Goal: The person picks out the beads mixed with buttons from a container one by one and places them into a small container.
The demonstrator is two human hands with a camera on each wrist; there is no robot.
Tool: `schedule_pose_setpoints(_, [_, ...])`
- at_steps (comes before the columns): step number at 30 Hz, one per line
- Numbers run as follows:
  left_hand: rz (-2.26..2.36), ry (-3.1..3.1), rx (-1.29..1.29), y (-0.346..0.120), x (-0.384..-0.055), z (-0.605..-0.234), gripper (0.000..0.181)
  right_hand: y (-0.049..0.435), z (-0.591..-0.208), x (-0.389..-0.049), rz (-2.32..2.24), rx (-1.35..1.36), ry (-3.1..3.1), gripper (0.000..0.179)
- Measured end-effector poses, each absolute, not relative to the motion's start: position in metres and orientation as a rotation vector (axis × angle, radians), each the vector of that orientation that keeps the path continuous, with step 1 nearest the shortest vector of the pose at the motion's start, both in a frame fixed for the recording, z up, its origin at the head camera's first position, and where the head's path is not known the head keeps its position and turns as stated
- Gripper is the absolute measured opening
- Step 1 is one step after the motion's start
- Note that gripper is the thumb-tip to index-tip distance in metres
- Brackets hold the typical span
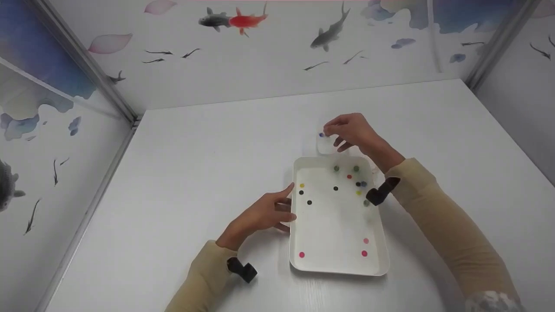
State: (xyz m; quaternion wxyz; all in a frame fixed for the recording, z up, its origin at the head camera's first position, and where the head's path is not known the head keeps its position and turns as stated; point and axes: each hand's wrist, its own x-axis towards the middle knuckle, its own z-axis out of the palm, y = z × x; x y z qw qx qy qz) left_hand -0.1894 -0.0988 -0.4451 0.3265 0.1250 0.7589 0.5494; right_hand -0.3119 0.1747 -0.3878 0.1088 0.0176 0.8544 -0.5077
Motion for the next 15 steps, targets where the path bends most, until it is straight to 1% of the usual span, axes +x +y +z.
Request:
schedule_pose_setpoints(6, [1.430,2.000,0.309,-0.098,-0.189,-0.445,0.084,0.180,-0.386,-0.314,-1.494,0.033,2.558,0.032])
schedule_pose_setpoints(15, [1.413,2.020,0.307,-0.098,-0.190,-0.446,0.084,0.186,-0.388,-0.321,-1.484,0.092,2.563,0.035])
